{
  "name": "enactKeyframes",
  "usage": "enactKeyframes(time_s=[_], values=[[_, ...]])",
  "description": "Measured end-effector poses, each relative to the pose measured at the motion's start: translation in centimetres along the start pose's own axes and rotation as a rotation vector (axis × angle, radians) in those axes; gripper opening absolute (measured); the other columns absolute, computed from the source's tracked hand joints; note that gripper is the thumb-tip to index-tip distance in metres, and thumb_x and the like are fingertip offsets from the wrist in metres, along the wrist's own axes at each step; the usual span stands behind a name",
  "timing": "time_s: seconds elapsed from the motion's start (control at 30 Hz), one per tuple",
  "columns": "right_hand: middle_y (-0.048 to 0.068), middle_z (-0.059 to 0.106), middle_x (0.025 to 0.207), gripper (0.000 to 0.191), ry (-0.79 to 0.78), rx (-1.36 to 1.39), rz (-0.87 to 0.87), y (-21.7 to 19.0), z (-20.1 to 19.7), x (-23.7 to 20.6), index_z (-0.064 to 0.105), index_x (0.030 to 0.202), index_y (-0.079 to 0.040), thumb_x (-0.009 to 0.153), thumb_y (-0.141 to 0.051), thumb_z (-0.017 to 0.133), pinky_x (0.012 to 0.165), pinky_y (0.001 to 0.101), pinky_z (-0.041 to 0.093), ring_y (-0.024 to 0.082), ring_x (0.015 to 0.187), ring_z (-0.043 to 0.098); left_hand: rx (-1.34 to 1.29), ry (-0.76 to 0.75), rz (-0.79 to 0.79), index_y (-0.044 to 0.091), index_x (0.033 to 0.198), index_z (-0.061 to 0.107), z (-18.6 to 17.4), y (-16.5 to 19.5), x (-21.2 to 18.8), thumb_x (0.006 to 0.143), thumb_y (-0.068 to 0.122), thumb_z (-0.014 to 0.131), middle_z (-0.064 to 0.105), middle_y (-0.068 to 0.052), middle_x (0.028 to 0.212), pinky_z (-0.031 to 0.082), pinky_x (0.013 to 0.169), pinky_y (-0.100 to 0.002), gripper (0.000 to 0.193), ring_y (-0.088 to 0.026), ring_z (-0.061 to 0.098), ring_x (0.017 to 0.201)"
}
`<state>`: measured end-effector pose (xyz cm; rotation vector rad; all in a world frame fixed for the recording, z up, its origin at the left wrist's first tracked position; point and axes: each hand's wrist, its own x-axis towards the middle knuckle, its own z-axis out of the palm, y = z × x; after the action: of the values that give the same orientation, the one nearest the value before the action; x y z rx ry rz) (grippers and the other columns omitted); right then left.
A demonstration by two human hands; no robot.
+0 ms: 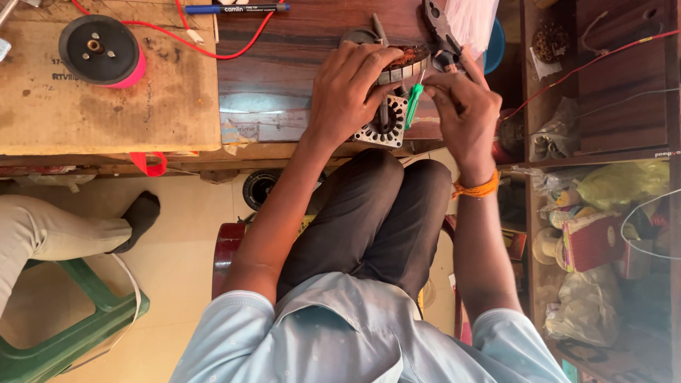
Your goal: The person sits at a workbench and assembles an electric motor armature, pressing copper wire coil ends into the slots of the laminated stator core held in a metal fixture. They use their fingers to tuck and seat the windings and occasionally pick up a green-handled screwdriver to work around the slots.
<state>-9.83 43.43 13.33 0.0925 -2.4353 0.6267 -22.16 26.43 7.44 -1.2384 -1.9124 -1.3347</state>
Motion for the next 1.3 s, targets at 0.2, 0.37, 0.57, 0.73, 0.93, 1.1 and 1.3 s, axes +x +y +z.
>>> enactKeyframes(time_s=[0.2,0.37,0.57,0.73,0.93,1.1,1.3], values=[[0.014,0.072,0.095,0.009,-0.063,0.075,0.036,-0.4,-0.9,1.1,0.070,0.107,0.002,0.101,0.008,0.073,0.073,0.0290,0.052,0.020,0.080,0.070,0.001,0.030,-0.016,0.011,0.125,0.064,0.1,0.3,0.1,0.086,0.018,0.090,0.064,-0.002,0.110,0.050,0.088,-0.040,0.048,-0.023,0.061,0.104],[0.014,0.075,0.098,0.008,-0.086,0.067,-0.045,0.4,-0.5,2.4,0.067,0.106,0.003,0.107,0.005,0.075,0.072,0.0295,0.053,0.021,0.081,0.072,0.016,0.042,-0.002,0.011,0.121,0.065,0.4,0.0,0.1,0.080,0.018,0.091,0.062,-0.001,0.105,0.049,0.086,-0.039,0.049,-0.022,0.058,0.098],[0.012,0.074,0.093,0.008,-0.150,0.069,-0.169,2.1,0.2,4.9,0.069,0.103,0.003,0.108,0.003,0.076,0.074,0.0302,0.055,0.021,0.087,0.076,0.047,-0.021,-0.015,0.014,0.120,0.065,0.2,-0.2,0.1,0.080,0.022,0.091,0.066,0.000,0.109,0.046,0.089,-0.039,0.049,-0.021,0.059,0.103],[0.012,0.073,0.095,0.006,-0.191,0.032,-0.208,3.3,0.5,6.7,0.073,0.103,0.002,0.100,0.003,0.078,0.072,0.0285,0.055,0.019,0.081,0.073,-0.081,-0.007,-0.270,0.004,0.127,0.060,0.2,0.9,1.3,0.087,0.042,0.086,0.065,-0.005,0.102,0.049,0.083,-0.042,0.061,-0.022,0.062,0.096],[0.008,0.062,0.075,0.007,-0.147,0.011,-0.050,3.6,1.3,6.5,0.076,0.101,0.002,0.096,0.004,0.082,0.058,0.0289,0.042,0.014,0.061,0.054,-0.090,-0.214,-0.478,0.010,0.116,0.068,1.7,-1.8,4.0,0.089,0.037,0.076,0.075,-0.005,0.090,0.054,0.071,-0.041,0.039,-0.023,0.072,0.084],[0.008,0.048,0.065,0.013,-0.100,0.022,-0.010,4.1,1.2,6.7,0.075,0.101,0.002,0.095,-0.001,0.087,0.055,0.0312,0.033,0.014,0.056,0.042,-0.386,-0.274,-0.425,0.007,0.099,0.074,1.1,-4.2,4.8,0.089,0.019,0.075,0.075,-0.005,0.089,0.055,0.071,-0.036,0.016,-0.020,0.072,0.079],[0.006,0.049,0.067,0.008,-0.056,0.077,-0.012,3.3,1.7,7.1,0.079,0.100,0.000,0.098,-0.001,0.087,0.054,0.0313,0.030,0.013,0.057,0.041,-0.266,-0.233,-0.313,0.004,0.093,0.074,1.1,-3.2,6.0,0.076,0.022,0.087,0.074,-0.006,0.084,0.050,0.061,-0.030,0.028,-0.015,0.066,0.069]])
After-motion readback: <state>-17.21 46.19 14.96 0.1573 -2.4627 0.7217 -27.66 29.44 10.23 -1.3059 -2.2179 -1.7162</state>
